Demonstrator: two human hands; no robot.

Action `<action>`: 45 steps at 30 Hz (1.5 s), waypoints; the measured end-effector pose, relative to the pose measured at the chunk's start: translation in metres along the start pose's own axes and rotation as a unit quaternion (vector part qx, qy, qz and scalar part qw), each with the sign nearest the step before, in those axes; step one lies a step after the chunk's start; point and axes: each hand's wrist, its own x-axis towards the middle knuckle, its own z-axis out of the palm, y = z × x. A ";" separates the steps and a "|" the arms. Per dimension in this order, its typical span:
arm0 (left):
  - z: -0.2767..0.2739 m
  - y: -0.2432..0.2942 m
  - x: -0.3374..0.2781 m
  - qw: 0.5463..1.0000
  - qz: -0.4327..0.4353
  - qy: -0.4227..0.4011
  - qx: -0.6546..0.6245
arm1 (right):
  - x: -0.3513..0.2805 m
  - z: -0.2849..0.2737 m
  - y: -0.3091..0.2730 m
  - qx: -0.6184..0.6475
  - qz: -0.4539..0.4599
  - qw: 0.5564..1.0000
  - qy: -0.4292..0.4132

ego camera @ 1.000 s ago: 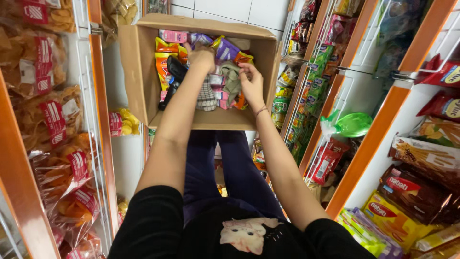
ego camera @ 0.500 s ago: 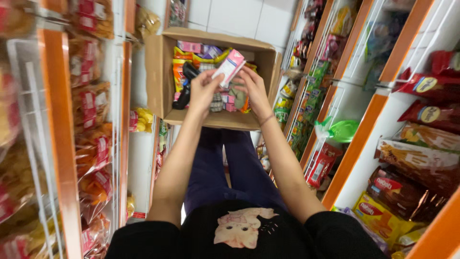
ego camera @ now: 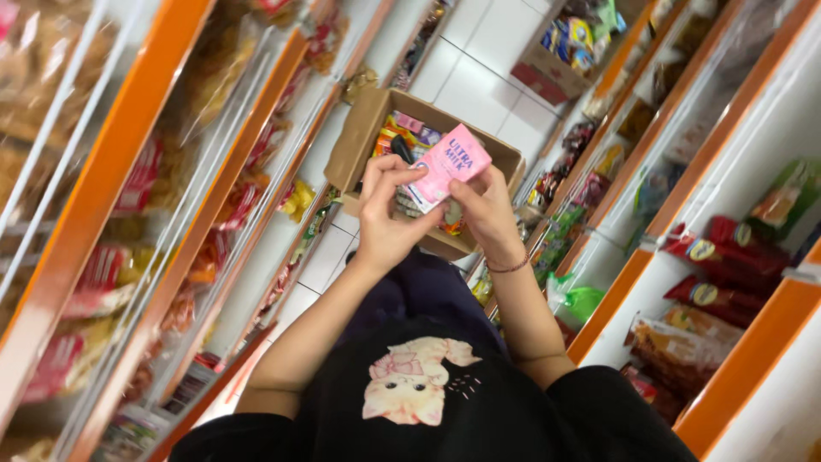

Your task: The person takes various grocery items, including small milk cartons and snack bags, from a shelf or a cardboard box and wipes them down individually with a cloth before scanning each item with a handheld barcode scanner and placing them into the box.

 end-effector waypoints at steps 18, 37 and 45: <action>-0.176 0.135 -0.081 0.982 0.064 0.150 0.098 | -0.006 0.178 -0.027 -0.076 -0.016 0.942 -0.328; -0.393 0.306 -0.273 0.872 0.080 0.246 0.416 | -0.150 0.489 0.055 -0.031 -0.062 0.823 -0.564; -0.505 0.334 -0.329 0.765 0.190 0.322 0.524 | -0.203 0.630 0.066 -0.166 -0.398 0.709 -0.558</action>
